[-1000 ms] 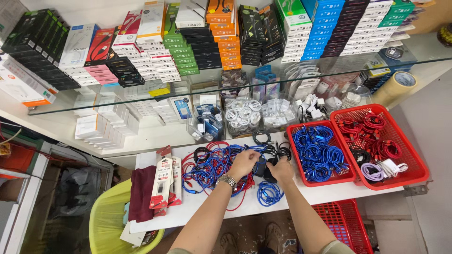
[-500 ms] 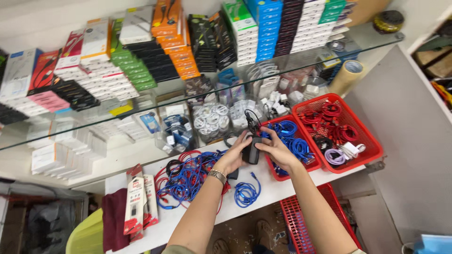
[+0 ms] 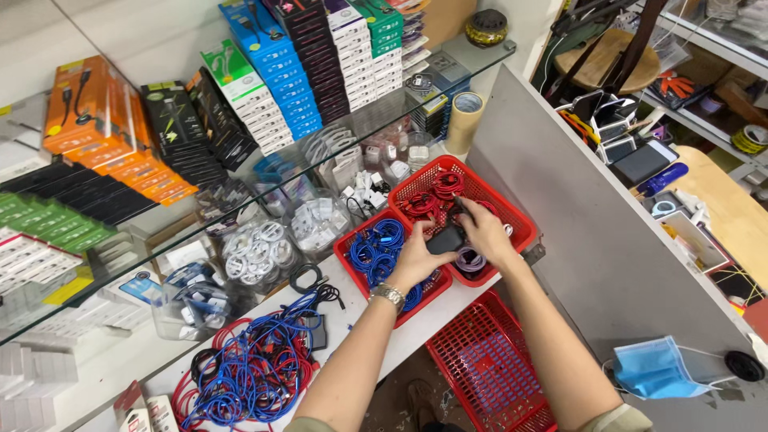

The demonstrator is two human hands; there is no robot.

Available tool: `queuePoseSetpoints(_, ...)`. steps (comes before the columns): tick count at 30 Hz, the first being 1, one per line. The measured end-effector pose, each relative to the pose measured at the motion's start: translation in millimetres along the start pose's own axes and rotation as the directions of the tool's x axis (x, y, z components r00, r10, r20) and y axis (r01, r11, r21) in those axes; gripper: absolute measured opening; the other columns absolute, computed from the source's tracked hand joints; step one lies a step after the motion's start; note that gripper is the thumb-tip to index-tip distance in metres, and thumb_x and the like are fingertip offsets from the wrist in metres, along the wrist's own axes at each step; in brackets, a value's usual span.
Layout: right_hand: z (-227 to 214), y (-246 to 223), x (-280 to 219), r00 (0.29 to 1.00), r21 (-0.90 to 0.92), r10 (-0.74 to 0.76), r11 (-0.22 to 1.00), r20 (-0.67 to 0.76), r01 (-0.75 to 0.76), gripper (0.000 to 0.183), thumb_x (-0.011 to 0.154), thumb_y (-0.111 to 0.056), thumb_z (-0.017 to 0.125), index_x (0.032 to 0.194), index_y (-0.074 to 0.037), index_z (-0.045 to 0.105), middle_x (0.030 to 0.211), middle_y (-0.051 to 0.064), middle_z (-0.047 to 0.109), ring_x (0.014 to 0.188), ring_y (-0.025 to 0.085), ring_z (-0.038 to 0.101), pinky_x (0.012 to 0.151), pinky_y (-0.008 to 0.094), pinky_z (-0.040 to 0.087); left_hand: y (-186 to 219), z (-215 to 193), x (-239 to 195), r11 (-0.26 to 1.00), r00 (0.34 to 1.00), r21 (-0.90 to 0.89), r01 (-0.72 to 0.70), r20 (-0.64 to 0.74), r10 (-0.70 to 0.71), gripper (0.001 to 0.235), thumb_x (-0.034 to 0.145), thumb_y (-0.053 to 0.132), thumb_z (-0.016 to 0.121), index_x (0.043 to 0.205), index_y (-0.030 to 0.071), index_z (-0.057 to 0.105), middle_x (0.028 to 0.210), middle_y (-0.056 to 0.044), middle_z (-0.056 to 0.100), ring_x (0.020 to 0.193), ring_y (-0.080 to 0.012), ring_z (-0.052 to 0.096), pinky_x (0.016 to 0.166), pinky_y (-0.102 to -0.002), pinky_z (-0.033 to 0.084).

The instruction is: The person sorts tangled red, blue, and black cables on a white table, untangling and coiling them by hand. They place the coiled cables into red plastic baskets and occasionally handle power adapters, continuing the sorting process throughout the clip.

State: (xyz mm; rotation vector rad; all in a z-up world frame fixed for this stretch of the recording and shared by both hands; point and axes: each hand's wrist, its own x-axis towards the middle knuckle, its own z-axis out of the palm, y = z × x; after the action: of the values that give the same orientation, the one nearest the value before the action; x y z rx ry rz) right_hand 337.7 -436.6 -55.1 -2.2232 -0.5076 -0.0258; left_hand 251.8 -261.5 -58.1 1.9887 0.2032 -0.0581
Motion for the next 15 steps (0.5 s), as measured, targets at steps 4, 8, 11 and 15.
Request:
queuePoseSetpoints(4,-49.3,73.4,16.4,0.988,-0.197,0.114,0.976,0.106,-0.092,0.042,0.098,-0.018,0.059,0.139,-0.017,0.064,0.118,0.021,0.071,0.109,0.038,0.069,0.096,0.044,0.053,23.1,61.1,33.7,0.985,0.985,0.079,-0.156,-0.062,0.161,0.063,0.071,0.034,0.091,0.119,0.009,0.060,0.118,-0.015,0.069,0.115,-0.0327,0.065,0.100,-0.042,0.050)
queuePoseSetpoints(8,-59.6,121.2,23.0,0.899,-0.196,0.428,0.893,0.094,-0.405,0.040,0.089,-0.024,0.070,0.128,-0.018,0.062,0.116,0.011,0.073,0.103,0.033,0.070,0.090,0.046,0.053,18.9,96.4,61.3,0.938,0.956,0.247,-0.242,-0.103,0.274,0.056,0.065,0.028,0.093,0.113,0.011,0.068,0.114,-0.014,0.064,0.114,-0.0343,0.057,0.100,-0.046,0.045)
queuePoseSetpoints(11,-56.2,142.0,28.2,0.787,-0.027,0.603,0.796,0.132,-0.605,0.035,0.091,-0.019,0.069,0.126,-0.015,0.062,0.115,0.011,0.074,0.092,0.043,0.073,0.082,0.055,0.059,7.6,121.7,72.7,0.960,0.976,0.240,-0.141,-0.130,0.176,0.053,0.065,0.022,0.092,0.113,0.013,0.071,0.119,-0.014,0.059,0.117,-0.0342,0.054,0.102,-0.045,0.044)
queuePoseSetpoints(15,-49.8,152.8,18.0,0.982,-0.396,0.191,0.902,0.007,-0.173,0.033,0.084,-0.013,0.074,0.117,-0.015,0.073,0.117,0.020,0.071,0.107,0.039,0.067,0.096,0.047,0.052,-14.9,143.9,84.3,0.941,0.960,0.267,-0.211,-0.125,0.250,0.063,0.060,0.007,0.091,0.119,0.011,0.070,0.127,-0.020,0.050,0.121,-0.0393,0.050,0.104,-0.045,0.043)
